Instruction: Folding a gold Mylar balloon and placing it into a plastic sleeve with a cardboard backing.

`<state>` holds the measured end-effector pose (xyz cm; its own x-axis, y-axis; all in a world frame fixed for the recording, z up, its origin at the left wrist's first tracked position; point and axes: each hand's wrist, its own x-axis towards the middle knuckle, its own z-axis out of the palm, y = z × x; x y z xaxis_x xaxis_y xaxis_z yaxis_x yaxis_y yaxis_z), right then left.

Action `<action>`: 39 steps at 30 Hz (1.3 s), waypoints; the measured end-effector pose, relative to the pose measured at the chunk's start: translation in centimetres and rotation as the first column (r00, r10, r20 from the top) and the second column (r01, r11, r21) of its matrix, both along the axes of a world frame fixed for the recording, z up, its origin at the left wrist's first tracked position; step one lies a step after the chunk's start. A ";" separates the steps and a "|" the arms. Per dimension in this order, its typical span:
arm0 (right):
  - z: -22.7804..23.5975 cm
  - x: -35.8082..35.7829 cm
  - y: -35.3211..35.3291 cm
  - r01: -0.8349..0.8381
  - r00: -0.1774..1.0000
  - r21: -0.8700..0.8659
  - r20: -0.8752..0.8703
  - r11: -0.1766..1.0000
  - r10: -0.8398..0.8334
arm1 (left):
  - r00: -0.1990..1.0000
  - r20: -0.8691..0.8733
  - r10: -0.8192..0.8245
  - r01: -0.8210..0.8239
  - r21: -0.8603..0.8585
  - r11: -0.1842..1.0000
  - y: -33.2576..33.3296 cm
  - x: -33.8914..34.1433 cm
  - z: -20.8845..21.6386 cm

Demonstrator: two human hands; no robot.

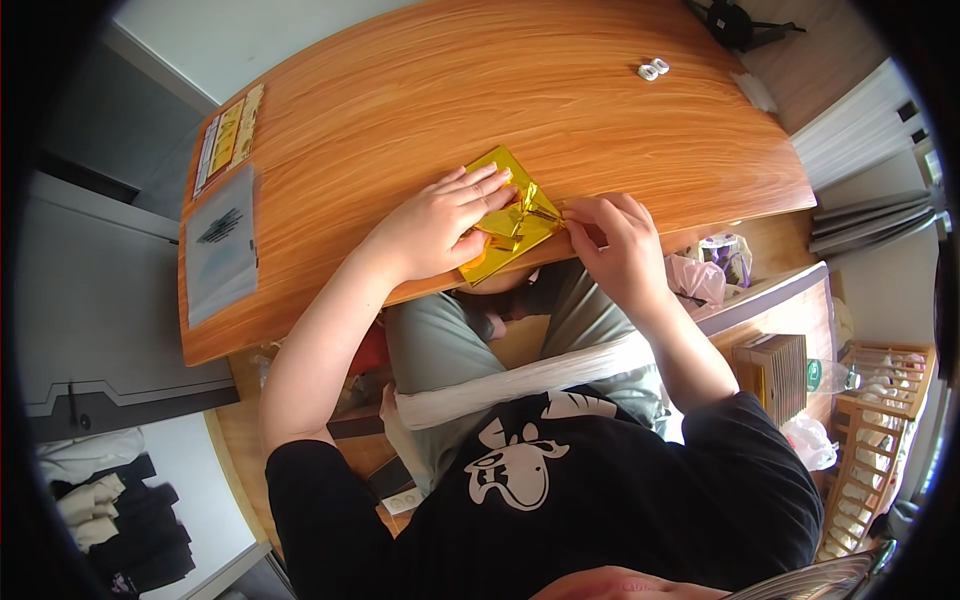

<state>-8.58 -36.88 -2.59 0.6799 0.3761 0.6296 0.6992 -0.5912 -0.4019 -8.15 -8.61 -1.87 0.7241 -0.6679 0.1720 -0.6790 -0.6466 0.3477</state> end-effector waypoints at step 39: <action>3.3 7.6 1.5 -0.715 0.668 -0.320 -0.048 0.622 0.743 | 0.996 -0.066 -0.053 0.057 0.056 0.997 0.2 0.3 0.5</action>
<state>-0.98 -35.33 0.68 0.0547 0.8950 0.4427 0.9730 0.0518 -0.2251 -7.82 -8.40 -1.34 0.6943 -0.7145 0.0862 -0.6917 -0.6292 0.3545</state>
